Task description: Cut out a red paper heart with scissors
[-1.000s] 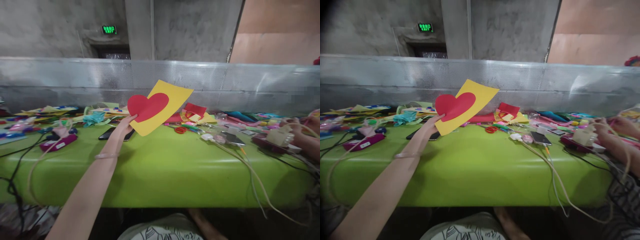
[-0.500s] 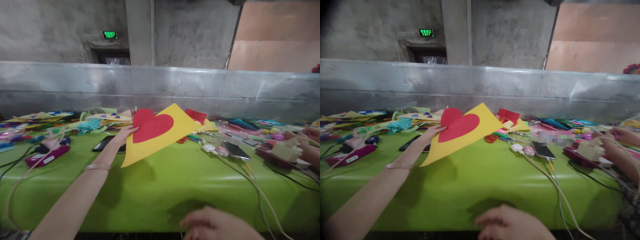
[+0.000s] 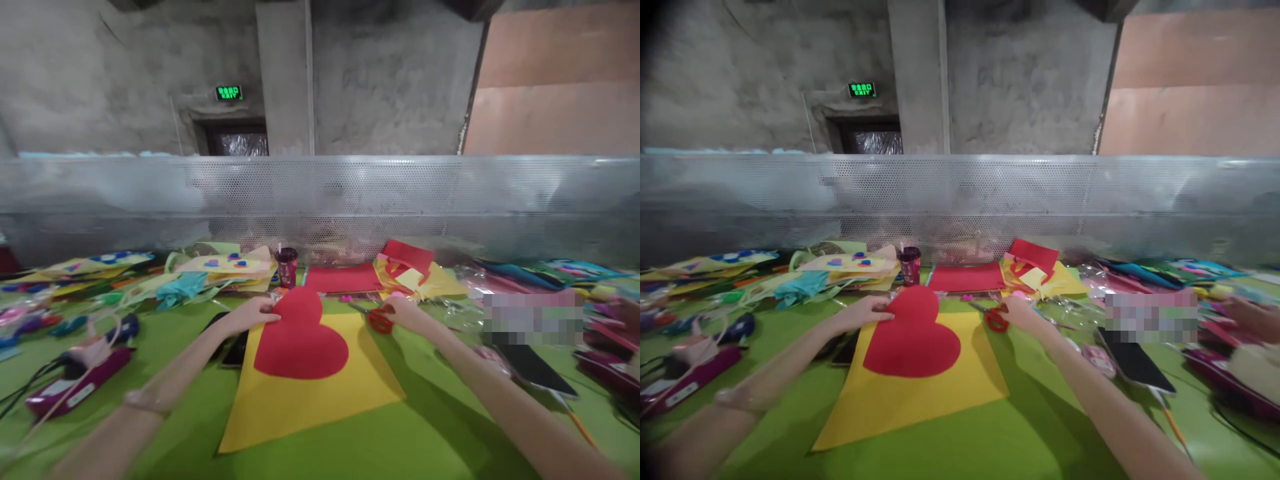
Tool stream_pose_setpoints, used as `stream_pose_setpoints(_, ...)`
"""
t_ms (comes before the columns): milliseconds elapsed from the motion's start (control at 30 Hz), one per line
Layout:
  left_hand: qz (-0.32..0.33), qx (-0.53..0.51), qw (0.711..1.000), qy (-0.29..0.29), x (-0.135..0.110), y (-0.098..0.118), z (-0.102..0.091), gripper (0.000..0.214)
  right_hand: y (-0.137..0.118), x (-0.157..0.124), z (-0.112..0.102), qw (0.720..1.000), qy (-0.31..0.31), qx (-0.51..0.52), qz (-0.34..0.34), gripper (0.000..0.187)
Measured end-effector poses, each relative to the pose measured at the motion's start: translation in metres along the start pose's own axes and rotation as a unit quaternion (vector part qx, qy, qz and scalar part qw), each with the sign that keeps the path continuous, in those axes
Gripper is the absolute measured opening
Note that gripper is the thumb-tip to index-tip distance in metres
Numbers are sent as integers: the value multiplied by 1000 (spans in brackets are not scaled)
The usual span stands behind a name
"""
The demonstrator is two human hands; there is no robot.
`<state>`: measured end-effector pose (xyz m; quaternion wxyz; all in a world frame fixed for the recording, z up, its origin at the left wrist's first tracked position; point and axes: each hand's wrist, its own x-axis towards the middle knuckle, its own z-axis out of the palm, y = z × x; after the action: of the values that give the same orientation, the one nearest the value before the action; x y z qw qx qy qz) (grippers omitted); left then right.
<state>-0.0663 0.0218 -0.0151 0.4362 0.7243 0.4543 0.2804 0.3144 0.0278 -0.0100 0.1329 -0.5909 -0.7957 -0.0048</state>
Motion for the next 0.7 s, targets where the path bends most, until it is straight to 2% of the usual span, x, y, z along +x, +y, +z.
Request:
stream_pose_setpoints(67,16,42,999,-15,3,0,-3,25,1,11,12,999,-28,-23,-8,13)
stream_pose_setpoints(100,27,57,998,-4,5,-2,-3,24,0,14,17,999,-38,-34,-9,15)
stream_pose_setpoints(200,45,161,980,110,13,-14,4,14,-3,18,26,997,-51,-62,-5,14)
stream_pose_setpoints(267,67,158,967,188,17,-25,11,12,-5,17,27,996,-48,-80,7,11)
stream_pose_setpoints(300,68,134,969,195,17,-30,14,13,-6,17,26,995,-38,-88,18,13)
stream_pose_setpoints(367,39,44,985,164,16,-38,20,16,-5,17,25,993,-16,-96,62,18)
stream_pose_setpoints(433,11,-51,987,150,13,-40,26,20,-3,17,26,994,2,-53,95,21)
stream_pose_setpoints(500,-10,-144,984,107,9,-39,34,29,-5,15,29,994,34,62,88,22)
stream_pose_setpoints(567,-48,-222,971,79,5,-37,43,43,-10,13,35,976,65,196,74,20)
stream_pose_setpoints(700,-138,-307,941,32,-1,-35,59,50,-27,10,44,935,48,344,71,23)
